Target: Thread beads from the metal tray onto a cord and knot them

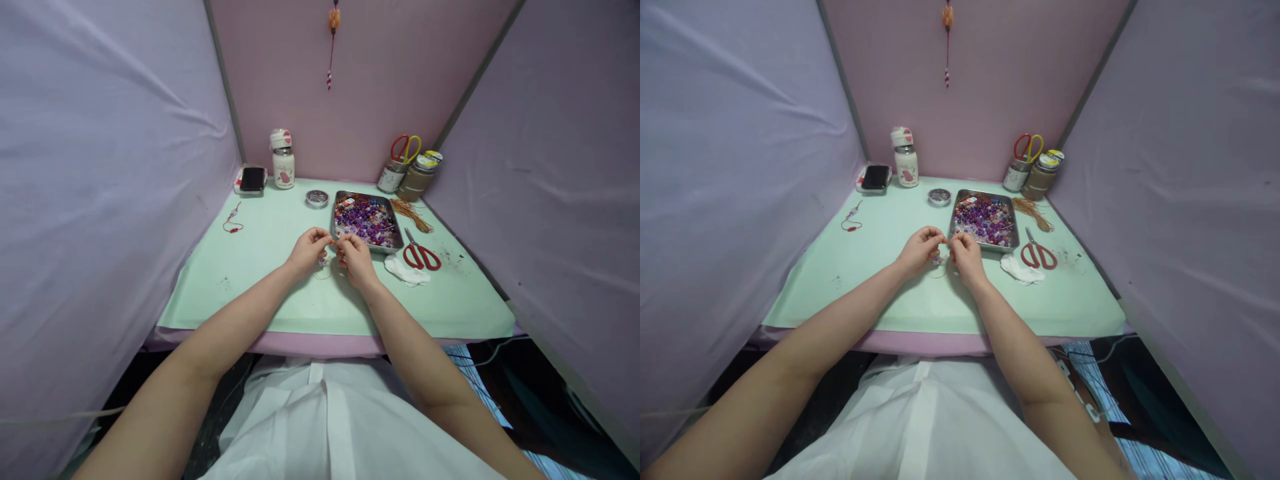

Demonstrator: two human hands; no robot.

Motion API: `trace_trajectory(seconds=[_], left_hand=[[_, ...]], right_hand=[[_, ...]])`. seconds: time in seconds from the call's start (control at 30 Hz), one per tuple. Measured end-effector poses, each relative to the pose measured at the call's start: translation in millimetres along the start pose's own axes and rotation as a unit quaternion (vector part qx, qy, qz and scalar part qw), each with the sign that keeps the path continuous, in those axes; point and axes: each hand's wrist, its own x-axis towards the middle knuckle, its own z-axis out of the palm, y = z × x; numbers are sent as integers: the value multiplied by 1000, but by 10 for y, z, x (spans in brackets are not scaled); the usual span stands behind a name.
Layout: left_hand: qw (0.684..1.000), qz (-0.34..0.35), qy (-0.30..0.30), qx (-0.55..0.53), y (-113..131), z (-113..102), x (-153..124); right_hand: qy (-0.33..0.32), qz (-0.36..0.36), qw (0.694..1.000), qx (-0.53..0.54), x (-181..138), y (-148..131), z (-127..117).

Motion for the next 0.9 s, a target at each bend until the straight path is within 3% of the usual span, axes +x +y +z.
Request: trace_trajectory(seconds=[0.33, 0.6, 0.9], left_hand=[[996, -53, -40, -66, 31, -46, -7], [999, -38, 2, -34, 7, -52, 12], [999, -40, 7, -36, 33, -34, 2]], right_hand=[[11, -14, 1000, 2, 12, -3, -9], [3, -25, 1000, -15, 22, 22, -23], [-10, -14, 1000, -11, 37, 38, -17]])
